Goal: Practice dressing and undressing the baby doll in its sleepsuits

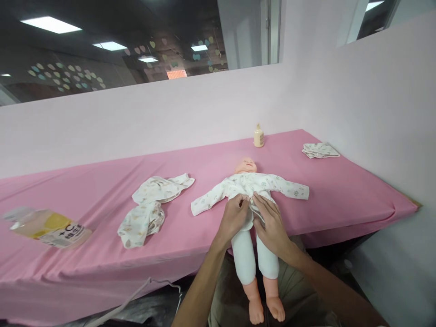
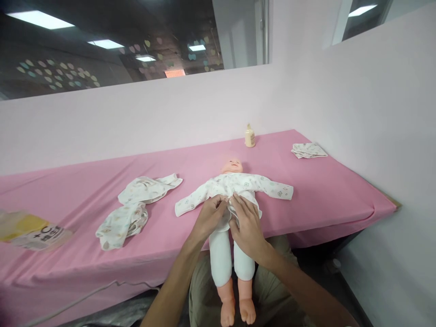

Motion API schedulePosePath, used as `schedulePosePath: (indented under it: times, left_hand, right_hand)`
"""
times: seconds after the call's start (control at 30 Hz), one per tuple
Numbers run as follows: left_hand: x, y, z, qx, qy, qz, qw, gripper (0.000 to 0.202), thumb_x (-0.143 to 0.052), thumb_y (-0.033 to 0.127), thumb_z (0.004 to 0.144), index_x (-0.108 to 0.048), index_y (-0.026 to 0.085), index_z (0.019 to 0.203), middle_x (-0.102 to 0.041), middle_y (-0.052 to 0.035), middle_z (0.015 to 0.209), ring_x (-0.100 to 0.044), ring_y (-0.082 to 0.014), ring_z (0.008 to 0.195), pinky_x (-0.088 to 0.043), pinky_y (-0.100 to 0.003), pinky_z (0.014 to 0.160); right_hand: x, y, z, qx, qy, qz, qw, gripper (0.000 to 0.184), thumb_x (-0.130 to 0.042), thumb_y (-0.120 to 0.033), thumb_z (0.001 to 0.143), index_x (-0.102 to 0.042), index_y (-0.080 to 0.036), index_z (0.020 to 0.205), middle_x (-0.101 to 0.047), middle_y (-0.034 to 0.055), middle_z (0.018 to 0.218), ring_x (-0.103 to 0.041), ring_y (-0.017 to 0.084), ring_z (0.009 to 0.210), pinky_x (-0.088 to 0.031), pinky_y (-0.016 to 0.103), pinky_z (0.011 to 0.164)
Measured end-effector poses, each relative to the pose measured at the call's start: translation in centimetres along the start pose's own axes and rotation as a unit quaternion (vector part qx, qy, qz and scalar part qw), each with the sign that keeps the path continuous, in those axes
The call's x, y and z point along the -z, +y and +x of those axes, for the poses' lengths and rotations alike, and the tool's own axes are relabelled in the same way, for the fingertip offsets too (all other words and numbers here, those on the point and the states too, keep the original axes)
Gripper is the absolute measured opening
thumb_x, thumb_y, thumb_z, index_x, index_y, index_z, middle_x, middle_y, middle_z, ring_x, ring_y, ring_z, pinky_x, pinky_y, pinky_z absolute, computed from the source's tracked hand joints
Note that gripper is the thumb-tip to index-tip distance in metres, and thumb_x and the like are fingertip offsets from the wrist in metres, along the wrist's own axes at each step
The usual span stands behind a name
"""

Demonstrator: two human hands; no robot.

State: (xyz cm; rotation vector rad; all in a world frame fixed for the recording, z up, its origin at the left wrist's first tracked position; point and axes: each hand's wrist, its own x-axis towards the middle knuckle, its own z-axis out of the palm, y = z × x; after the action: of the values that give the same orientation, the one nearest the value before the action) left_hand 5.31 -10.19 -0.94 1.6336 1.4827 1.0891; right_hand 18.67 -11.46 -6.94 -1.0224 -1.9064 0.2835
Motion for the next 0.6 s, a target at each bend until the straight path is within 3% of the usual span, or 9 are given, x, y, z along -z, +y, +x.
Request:
schedulePosePath:
  times: [0.17, 0.27, 0.43, 0.6]
  left_hand:
    - [-0.5, -0.3, 0.3, -0.016, 0.028, 0.078, 0.996, 0.031, -0.042, 0.033, 0.088, -0.041, 0.019, 0.06, -0.048, 0.0021, 0.062, -0.043, -0.0132, 0.062, -0.034, -0.027, 0.063]
    - [-0.8, -0.9, 0.3, -0.058, 0.067, 0.16, 0.983, 0.031, -0.043, 0.027, 0.086, -0.041, 0.019, 0.056, -0.051, 0.0003, 0.063, -0.046, -0.0156, 0.07, -0.036, -0.031, 0.075]
    - [-1.0, -1.7, 0.0, -0.038, 0.122, 0.211, 0.969, 0.027, -0.05, 0.03, 0.086, -0.055, 0.018, 0.062, -0.059, -0.006, 0.084, -0.049, -0.0221, 0.092, -0.034, -0.042, 0.091]
    - [-1.1, -2.0, 0.1, -0.03, 0.115, 0.198, 0.973, 0.029, -0.046, 0.032, 0.09, -0.056, 0.018, 0.067, -0.058, -0.01, 0.104, -0.044, -0.0272, 0.11, -0.031, -0.05, 0.099]
  right_hand:
    - [-0.1, 0.1, -0.3, -0.001, 0.001, -0.002, 1.0, 0.065, -0.041, -0.011, 0.083, -0.039, -0.023, 0.147, -0.045, 0.0055, 0.148, -0.038, 0.026, 0.139, -0.034, 0.053, 0.112]
    - [-0.2, 0.3, -0.6, -0.003, -0.013, -0.004, 1.0, 0.064, -0.041, -0.011, 0.084, -0.039, -0.025, 0.147, -0.041, 0.0044, 0.151, -0.034, 0.027, 0.141, -0.033, 0.054, 0.112]
    - [-0.5, 0.6, -0.8, -0.002, -0.023, -0.016, 1.0, 0.057, -0.043, -0.013, 0.087, -0.044, -0.025, 0.142, -0.039, 0.005, 0.152, -0.033, 0.029, 0.141, -0.033, 0.056, 0.11]
    - [-0.6, 0.5, -0.3, -0.024, 0.012, 0.0, 1.0, 0.038, -0.045, -0.015, 0.088, -0.061, -0.026, 0.12, -0.05, 0.0051, 0.143, -0.04, 0.029, 0.135, -0.035, 0.056, 0.107]
